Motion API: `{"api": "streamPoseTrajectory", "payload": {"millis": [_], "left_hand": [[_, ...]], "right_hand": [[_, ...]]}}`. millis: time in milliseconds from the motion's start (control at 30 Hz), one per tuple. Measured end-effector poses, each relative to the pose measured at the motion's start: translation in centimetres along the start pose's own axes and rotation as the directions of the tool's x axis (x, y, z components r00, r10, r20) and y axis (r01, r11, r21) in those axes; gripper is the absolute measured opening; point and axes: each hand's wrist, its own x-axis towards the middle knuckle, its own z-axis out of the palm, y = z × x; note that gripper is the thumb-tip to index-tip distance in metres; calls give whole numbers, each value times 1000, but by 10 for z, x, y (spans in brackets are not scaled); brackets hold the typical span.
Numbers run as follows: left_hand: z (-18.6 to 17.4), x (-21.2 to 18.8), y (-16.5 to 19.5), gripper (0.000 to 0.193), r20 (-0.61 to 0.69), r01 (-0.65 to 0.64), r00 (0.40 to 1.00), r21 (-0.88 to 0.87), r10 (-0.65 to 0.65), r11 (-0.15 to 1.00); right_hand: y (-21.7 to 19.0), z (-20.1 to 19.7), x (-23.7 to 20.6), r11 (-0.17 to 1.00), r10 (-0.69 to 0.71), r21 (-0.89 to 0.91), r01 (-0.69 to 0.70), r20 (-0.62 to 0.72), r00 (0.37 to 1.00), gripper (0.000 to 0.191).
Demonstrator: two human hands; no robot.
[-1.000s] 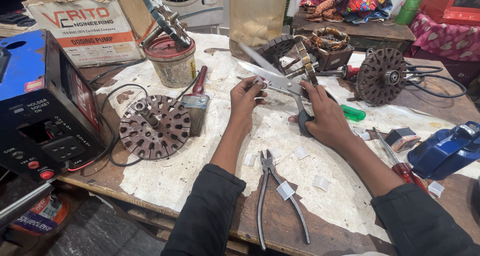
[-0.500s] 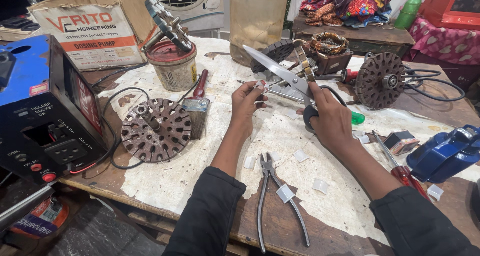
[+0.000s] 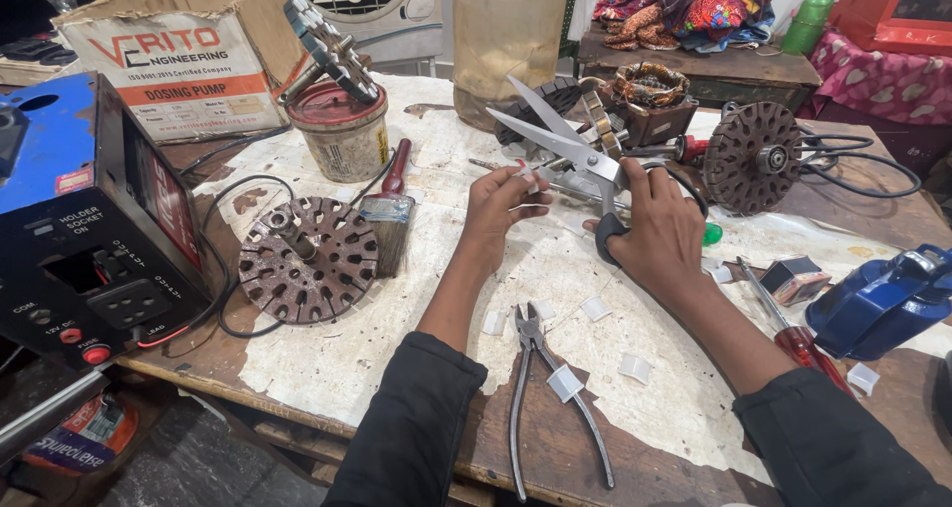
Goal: The person uses large shears to cut small white plastic pieces on a cluttered workbench. They pick up a piece, position it between the shears, and cut it, repeating the process with several pieces. The person also briefly handles a black circular motor stator part.
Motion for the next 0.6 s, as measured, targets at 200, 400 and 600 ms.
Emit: {"api": "streamPoseTrajectory", "payload": {"millis": [200, 400, 600], "left_hand": [[3, -4, 7, 20, 63, -75, 995, -11, 75, 997], [6, -7, 18, 18, -127, -151, 981, -25, 147, 988], [7, -10, 26, 11, -226, -210, 956, -75, 189, 975]], "right_hand": [[2, 0, -2, 996, -94, -12, 94, 11, 996, 84], [3, 2, -1, 998, -68, 12, 68, 29, 997, 84], [3, 3, -1, 997, -80, -16, 81, 23, 996, 84]]}}
